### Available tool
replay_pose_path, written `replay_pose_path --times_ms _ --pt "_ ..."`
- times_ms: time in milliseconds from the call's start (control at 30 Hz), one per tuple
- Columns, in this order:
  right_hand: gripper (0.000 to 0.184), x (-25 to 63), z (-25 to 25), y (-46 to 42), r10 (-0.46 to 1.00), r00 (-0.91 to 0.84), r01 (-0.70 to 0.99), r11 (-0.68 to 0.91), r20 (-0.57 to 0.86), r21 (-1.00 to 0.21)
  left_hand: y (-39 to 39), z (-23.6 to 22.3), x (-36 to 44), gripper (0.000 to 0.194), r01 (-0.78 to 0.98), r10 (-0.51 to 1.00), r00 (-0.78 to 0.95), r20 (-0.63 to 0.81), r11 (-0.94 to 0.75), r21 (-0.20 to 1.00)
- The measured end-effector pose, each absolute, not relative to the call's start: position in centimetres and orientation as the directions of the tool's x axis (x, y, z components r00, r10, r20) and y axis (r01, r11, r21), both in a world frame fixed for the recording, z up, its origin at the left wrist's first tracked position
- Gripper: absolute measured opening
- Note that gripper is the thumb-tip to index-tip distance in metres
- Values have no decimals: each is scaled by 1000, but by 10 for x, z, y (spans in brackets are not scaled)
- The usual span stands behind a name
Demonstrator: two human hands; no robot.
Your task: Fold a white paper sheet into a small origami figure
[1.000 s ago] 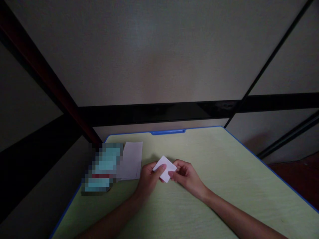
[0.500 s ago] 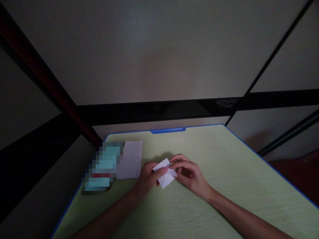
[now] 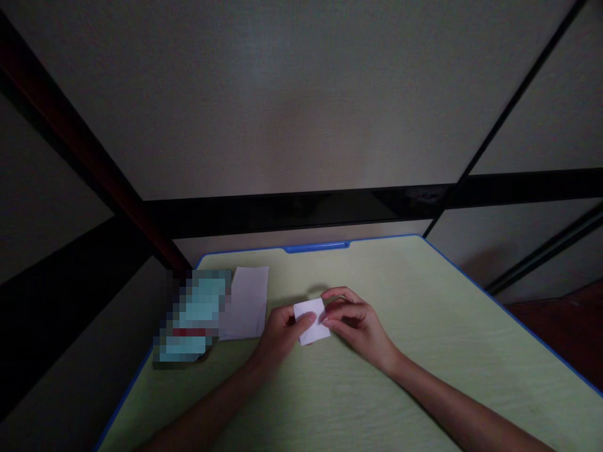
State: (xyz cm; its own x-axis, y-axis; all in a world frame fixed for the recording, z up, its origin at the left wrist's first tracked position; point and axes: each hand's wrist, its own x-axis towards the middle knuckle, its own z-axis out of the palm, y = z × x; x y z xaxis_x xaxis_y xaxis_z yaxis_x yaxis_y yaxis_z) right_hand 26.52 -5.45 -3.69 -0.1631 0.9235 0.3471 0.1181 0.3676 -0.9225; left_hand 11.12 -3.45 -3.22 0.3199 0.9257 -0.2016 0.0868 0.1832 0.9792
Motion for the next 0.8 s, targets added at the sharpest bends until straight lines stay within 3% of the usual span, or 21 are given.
replay_pose_path --times_ms 467,600,800 --pt "17 258 -39 -52 982 -115 -74 144 152 -987 -41 -31 113 18 64 927 323 -191 181 981" --pt "20 255 -40 -54 993 -79 -27 84 86 -996 -40 -32 113 17 65 933 298 -204 194 979" --pt "19 254 -40 -57 994 -51 37 98 96 -994 -38 -33 114 19 79 936 289 -202 187 979"
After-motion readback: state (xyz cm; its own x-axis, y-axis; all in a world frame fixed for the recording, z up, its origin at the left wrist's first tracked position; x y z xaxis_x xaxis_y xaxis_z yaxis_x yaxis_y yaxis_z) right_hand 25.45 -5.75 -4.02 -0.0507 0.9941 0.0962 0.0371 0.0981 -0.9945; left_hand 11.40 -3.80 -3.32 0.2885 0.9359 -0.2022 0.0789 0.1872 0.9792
